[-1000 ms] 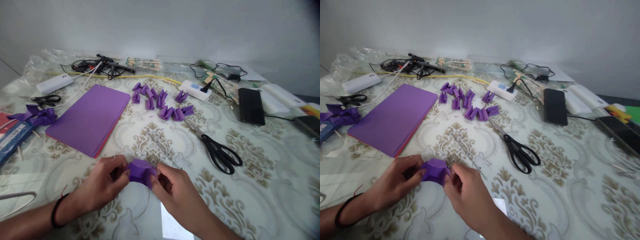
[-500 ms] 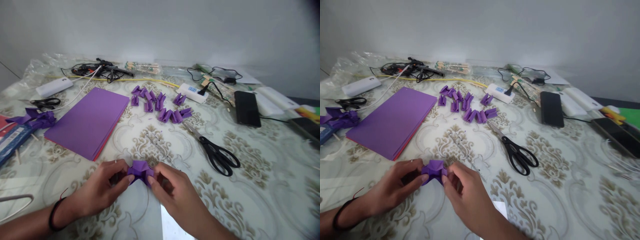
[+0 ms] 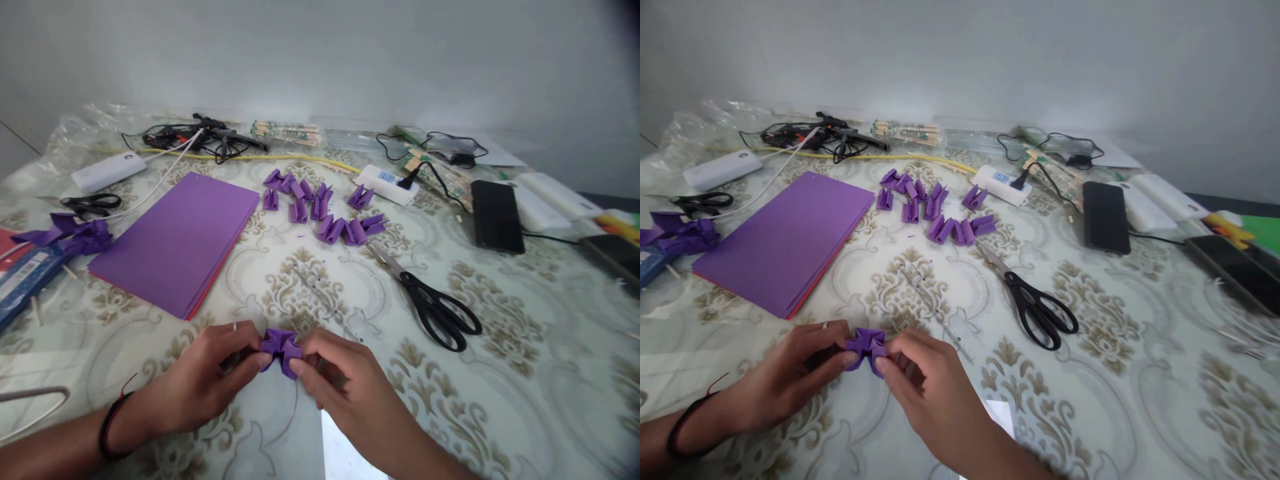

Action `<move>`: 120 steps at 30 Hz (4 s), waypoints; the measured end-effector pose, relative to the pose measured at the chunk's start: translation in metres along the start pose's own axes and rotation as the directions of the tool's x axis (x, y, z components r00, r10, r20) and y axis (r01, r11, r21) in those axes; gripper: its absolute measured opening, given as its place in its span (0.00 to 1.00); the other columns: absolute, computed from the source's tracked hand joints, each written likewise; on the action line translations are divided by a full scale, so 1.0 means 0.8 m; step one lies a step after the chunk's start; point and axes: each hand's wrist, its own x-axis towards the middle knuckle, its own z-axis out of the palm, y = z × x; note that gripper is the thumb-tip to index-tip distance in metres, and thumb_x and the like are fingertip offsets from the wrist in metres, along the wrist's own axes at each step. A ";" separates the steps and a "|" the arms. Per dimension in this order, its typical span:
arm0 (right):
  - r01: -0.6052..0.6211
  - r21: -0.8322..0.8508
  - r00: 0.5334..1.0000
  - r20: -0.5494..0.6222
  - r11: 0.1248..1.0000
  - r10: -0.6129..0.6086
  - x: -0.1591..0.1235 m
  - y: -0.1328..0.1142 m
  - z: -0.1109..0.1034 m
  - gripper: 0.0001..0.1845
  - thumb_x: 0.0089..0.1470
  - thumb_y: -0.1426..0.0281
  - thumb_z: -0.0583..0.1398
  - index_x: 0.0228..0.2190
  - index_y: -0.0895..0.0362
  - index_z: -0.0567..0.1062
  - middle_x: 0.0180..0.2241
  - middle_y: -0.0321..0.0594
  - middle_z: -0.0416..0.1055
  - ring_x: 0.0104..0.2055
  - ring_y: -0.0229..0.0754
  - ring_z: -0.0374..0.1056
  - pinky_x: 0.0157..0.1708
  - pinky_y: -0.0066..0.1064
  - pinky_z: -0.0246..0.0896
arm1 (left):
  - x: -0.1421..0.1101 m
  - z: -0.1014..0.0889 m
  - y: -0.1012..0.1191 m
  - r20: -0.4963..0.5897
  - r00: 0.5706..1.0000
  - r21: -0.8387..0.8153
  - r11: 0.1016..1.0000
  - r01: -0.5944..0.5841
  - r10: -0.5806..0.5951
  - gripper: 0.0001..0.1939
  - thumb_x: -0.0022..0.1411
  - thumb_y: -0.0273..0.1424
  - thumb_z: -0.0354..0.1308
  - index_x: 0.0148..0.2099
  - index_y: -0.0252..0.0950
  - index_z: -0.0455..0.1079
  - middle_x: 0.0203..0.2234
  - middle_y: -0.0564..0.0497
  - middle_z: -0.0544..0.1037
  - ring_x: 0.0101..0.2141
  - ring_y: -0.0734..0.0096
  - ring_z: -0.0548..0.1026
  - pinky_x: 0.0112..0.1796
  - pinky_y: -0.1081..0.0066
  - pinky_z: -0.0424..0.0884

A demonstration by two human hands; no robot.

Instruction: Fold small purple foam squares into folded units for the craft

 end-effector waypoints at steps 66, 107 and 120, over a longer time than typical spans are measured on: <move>-0.099 -0.043 0.989 -0.116 0.994 0.094 0.003 -0.003 -0.002 0.13 0.61 0.67 0.59 0.25 0.52 0.66 0.19 0.28 0.62 0.20 0.34 0.58 0.20 0.25 0.51 | 0.004 -0.001 0.001 -0.206 0.961 0.006 0.981 0.192 -0.186 0.10 0.63 0.31 0.58 0.29 0.41 0.62 0.19 0.58 0.64 0.21 0.72 0.62 0.21 0.72 0.59; 0.069 -0.200 0.984 -0.149 0.977 -0.100 0.004 0.012 0.007 0.08 0.63 0.73 0.64 0.30 0.54 0.74 0.29 0.33 0.73 0.31 0.38 0.70 0.31 0.27 0.62 | 0.006 0.009 -0.005 -0.128 0.990 0.179 0.980 0.083 -0.060 0.12 0.71 0.28 0.59 0.32 0.38 0.73 0.23 0.57 0.74 0.24 0.75 0.69 0.29 0.74 0.63; 0.144 -0.263 0.967 -0.168 0.954 -0.193 0.008 0.022 0.007 0.13 0.60 0.78 0.68 0.45 0.53 0.79 0.38 0.35 0.80 0.37 0.40 0.77 0.38 0.30 0.74 | 0.000 0.012 -0.023 -0.168 0.986 0.177 0.984 0.031 -0.001 0.13 0.71 0.27 0.65 0.55 0.44 0.78 0.37 0.56 0.80 0.26 0.77 0.72 0.30 0.76 0.71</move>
